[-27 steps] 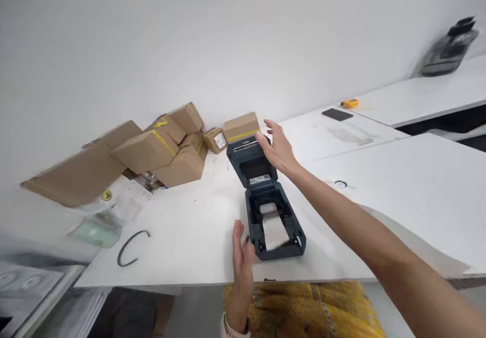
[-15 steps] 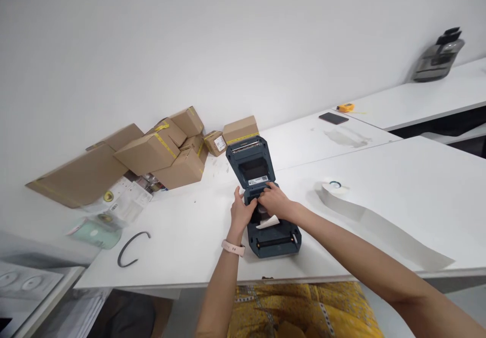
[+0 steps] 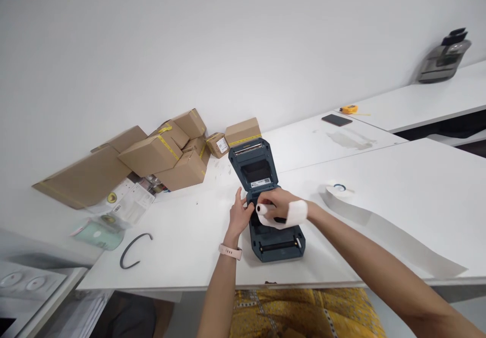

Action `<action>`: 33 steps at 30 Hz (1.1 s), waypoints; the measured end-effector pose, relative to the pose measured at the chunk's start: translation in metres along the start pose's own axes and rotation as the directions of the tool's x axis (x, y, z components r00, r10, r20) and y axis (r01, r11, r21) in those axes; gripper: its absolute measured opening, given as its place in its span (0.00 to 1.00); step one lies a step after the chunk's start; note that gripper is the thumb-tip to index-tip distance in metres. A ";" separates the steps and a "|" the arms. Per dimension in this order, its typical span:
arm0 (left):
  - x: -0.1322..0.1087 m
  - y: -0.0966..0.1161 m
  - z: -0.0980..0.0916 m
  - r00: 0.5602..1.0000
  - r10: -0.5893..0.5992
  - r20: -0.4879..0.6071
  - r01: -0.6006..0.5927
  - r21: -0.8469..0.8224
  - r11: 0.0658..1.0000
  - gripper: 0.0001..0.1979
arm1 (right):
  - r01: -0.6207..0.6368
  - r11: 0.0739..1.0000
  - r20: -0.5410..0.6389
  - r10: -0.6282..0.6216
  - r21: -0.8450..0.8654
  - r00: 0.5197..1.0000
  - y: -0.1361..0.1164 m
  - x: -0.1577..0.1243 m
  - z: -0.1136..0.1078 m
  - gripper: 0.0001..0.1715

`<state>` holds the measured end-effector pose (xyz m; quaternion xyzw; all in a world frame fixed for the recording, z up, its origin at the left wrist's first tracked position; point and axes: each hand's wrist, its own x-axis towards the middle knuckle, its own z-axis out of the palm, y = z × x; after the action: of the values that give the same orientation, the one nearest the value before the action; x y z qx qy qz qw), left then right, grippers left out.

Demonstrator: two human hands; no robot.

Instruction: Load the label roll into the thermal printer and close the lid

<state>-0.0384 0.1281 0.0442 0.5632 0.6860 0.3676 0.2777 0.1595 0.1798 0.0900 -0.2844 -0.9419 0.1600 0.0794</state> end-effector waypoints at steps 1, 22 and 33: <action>-0.001 0.000 0.000 1.000 0.001 0.001 -0.001 -0.003 1.000 0.41 | 0.022 0.986 -0.036 -0.016 0.166 0.999 0.003 -0.015 -0.012 0.19; -0.006 0.008 0.001 1.000 -0.007 -0.004 0.007 0.030 1.000 0.35 | -0.389 0.851 -0.364 0.508 0.352 0.781 0.086 -0.066 0.073 0.19; -0.005 0.005 0.002 1.000 -0.007 -0.005 0.008 0.030 1.000 0.34 | -0.329 0.855 -0.402 0.487 0.401 0.775 0.057 -0.105 0.036 0.31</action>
<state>-0.0328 0.1236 0.0473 0.5637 0.6942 0.3578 0.2689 0.2664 0.1560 0.0303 -0.4993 -0.7675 0.2412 0.3215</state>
